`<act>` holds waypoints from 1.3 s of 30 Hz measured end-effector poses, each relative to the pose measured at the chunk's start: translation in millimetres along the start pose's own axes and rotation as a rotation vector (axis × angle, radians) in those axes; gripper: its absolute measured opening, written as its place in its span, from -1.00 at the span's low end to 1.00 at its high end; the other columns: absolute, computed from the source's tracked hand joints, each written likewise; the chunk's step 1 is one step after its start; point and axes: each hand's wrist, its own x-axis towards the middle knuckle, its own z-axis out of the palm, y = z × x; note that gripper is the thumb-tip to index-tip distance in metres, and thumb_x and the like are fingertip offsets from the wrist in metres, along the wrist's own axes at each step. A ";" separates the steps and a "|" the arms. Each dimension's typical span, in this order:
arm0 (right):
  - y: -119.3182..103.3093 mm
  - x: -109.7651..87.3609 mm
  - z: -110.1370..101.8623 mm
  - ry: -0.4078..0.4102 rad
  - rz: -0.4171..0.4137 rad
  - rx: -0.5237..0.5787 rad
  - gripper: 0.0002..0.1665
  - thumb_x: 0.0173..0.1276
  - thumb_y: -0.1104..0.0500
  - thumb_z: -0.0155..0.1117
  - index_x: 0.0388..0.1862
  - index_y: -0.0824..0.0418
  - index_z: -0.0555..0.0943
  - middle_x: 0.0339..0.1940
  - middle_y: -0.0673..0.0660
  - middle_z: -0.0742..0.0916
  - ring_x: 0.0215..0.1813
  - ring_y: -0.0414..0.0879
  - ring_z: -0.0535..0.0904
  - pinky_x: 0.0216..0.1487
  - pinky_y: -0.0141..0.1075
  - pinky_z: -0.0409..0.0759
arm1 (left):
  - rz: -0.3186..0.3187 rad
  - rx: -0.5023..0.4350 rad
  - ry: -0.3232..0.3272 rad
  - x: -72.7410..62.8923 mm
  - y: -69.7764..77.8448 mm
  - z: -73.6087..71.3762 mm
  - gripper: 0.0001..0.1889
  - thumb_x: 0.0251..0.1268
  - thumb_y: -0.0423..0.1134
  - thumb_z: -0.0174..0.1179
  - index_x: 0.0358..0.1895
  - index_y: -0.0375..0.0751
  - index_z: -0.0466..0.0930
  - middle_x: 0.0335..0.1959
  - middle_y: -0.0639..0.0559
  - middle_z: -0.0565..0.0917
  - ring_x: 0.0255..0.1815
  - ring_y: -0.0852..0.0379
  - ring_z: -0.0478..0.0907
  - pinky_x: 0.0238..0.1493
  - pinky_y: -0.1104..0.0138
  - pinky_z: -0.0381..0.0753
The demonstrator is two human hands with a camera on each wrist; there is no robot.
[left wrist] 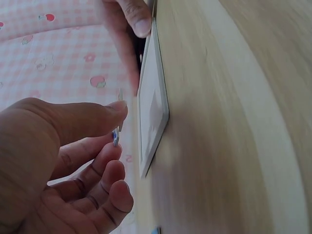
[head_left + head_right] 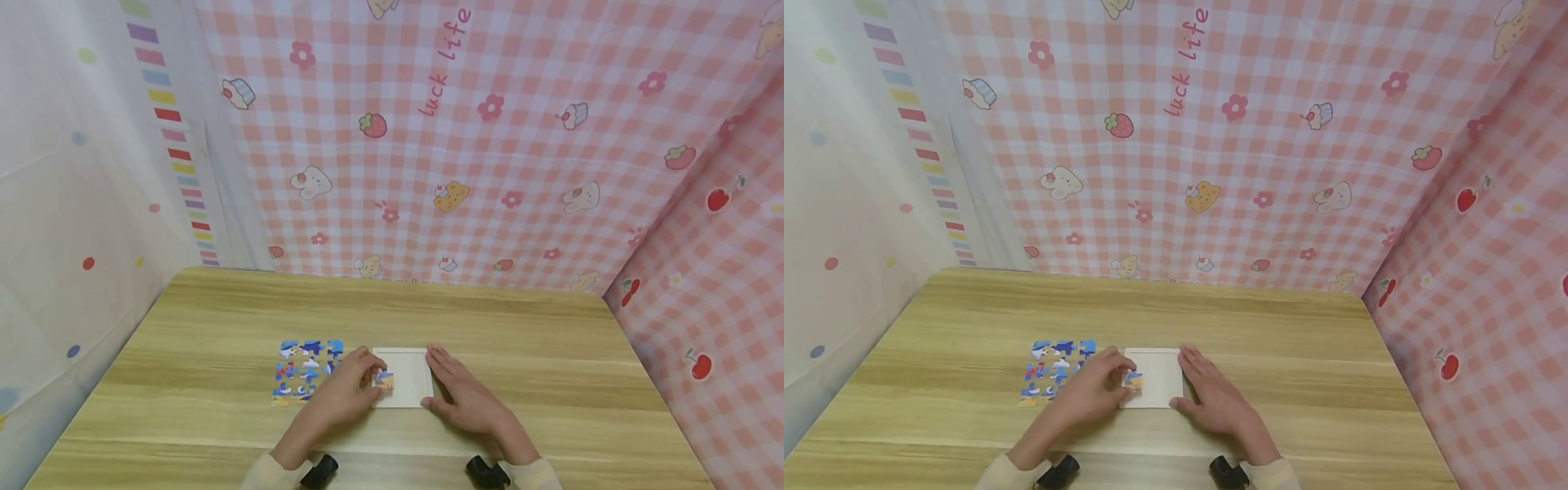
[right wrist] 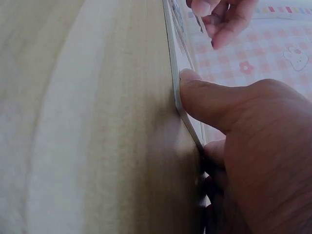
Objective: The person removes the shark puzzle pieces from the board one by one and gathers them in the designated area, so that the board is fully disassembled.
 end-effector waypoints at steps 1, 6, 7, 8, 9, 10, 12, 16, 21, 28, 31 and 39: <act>-0.3 -0.2 0.0 0.001 0.002 0.003 -0.02 0.50 -0.17 0.22 0.65 0.31 0.11 0.71 0.20 0.15 0.71 0.18 0.00 0.63 0.15 0.08 | -0.001 0.003 0.006 -1.2 -1.5 -1.6 -0.70 0.21 -0.28 0.43 0.00 -0.20 0.68 -0.24 0.07 0.53 -0.26 0.19 0.41 -0.27 0.40 0.44; -0.7 -0.7 -0.1 0.002 0.001 0.012 -0.02 0.50 -0.16 0.22 0.65 0.31 0.11 0.71 0.20 0.15 0.72 0.18 -0.01 0.64 0.15 0.06 | -0.019 0.012 0.030 -7.2 -9.1 -9.7 -0.70 0.22 -0.21 0.45 -0.01 -0.18 0.68 -0.25 0.14 0.51 -0.23 0.21 0.41 -0.20 0.40 0.48; -0.4 -0.7 0.0 0.002 0.000 0.010 -0.02 0.50 -0.16 0.22 0.65 0.31 0.10 0.71 0.20 0.15 0.72 0.17 -0.01 0.64 0.15 0.06 | -0.023 0.008 0.032 -8.4 -10.4 -11.5 -0.70 0.23 -0.21 0.45 -0.01 -0.18 0.68 -0.25 0.15 0.51 -0.23 0.21 0.42 -0.20 0.40 0.48; -0.2 -0.7 0.0 0.001 0.001 0.009 -0.02 0.51 -0.17 0.22 0.65 0.31 0.10 0.71 0.19 0.15 0.72 0.17 -0.01 0.64 0.15 0.06 | -0.024 0.001 0.034 -9.3 -11.9 -13.1 -0.71 0.24 -0.20 0.44 -0.01 -0.18 0.69 -0.25 0.14 0.51 -0.23 0.21 0.42 -0.19 0.39 0.49; 0.1 -0.8 0.0 0.001 0.001 0.009 -0.02 0.51 -0.17 0.22 0.65 0.31 0.10 0.71 0.19 0.15 0.72 0.17 -0.01 0.64 0.15 0.06 | -0.025 -0.002 0.037 -10.2 -13.2 -14.8 -0.72 0.24 -0.21 0.44 -0.01 -0.17 0.69 -0.25 0.14 0.52 -0.23 0.20 0.42 -0.19 0.40 0.49; 0.3 -0.8 0.0 0.002 0.001 0.009 -0.02 0.51 -0.17 0.22 0.65 0.31 0.10 0.71 0.19 0.15 0.72 0.17 -0.01 0.64 0.15 0.06 | -0.027 -0.009 0.039 -11.0 -14.5 -16.2 -0.72 0.24 -0.23 0.44 -0.01 -0.17 0.68 -0.25 0.13 0.52 -0.23 0.20 0.43 -0.19 0.40 0.49; 0.6 -0.7 -0.2 0.003 -0.001 0.012 -0.02 0.51 -0.17 0.22 0.65 0.31 0.10 0.71 0.19 0.15 0.72 0.17 -0.01 0.64 0.15 0.06 | -0.030 -0.006 0.051 -12.6 -17.0 -18.9 -0.73 0.23 -0.25 0.44 -0.02 -0.17 0.69 -0.26 0.13 0.53 -0.23 0.20 0.43 -0.19 0.40 0.50; 0.7 -1.0 -0.4 0.001 0.000 0.011 -0.02 0.50 -0.18 0.22 0.65 0.30 0.10 0.71 0.19 0.15 0.72 0.16 -0.01 0.64 0.14 0.05 | -0.040 0.020 0.076 -15.8 -21.5 -22.6 -0.71 0.18 -0.27 0.47 -0.03 -0.17 0.70 -0.29 0.11 0.52 -0.26 0.19 0.43 -0.22 0.41 0.49; 1.4 -2.1 0.5 0.001 0.001 0.008 -0.02 0.50 -0.18 0.22 0.65 0.30 0.11 0.71 0.18 0.14 0.72 0.16 -0.01 0.64 0.14 0.06 | -0.064 0.048 0.077 -19.9 -22.7 -26.3 -0.68 0.18 -0.24 0.47 0.00 -0.18 0.70 -0.29 0.10 0.52 -0.27 0.20 0.42 -0.27 0.42 0.47; 0.3 -1.4 -0.5 0.009 -0.013 0.018 -0.03 0.51 -0.17 0.21 0.64 0.31 0.11 0.71 0.20 0.16 0.71 0.19 0.00 0.62 0.18 0.07 | -0.079 0.043 0.074 -22.5 -26.7 -30.3 -0.68 0.19 -0.25 0.47 0.00 -0.17 0.70 -0.24 0.12 0.56 -0.24 0.21 0.43 -0.22 0.42 0.49; 1.2 -0.7 -0.2 0.013 -0.008 0.003 -0.03 0.51 -0.18 0.21 0.65 0.30 0.10 0.71 0.19 0.16 0.71 0.17 0.00 0.63 0.15 0.06 | -0.066 0.045 0.084 -23.1 -27.4 -32.1 -0.71 0.19 -0.26 0.46 -0.02 -0.17 0.70 -0.25 0.10 0.56 -0.24 0.20 0.43 -0.21 0.41 0.49; 2.0 -1.4 0.7 0.010 0.000 0.011 -0.02 0.49 -0.17 0.24 0.65 0.29 0.11 0.71 0.17 0.16 0.72 0.15 0.00 0.63 0.14 0.07 | -0.089 0.096 0.067 -29.3 -29.1 -37.8 -0.71 0.20 -0.19 0.47 -0.03 -0.14 0.69 -0.26 0.12 0.54 -0.24 0.20 0.42 -0.18 0.34 0.51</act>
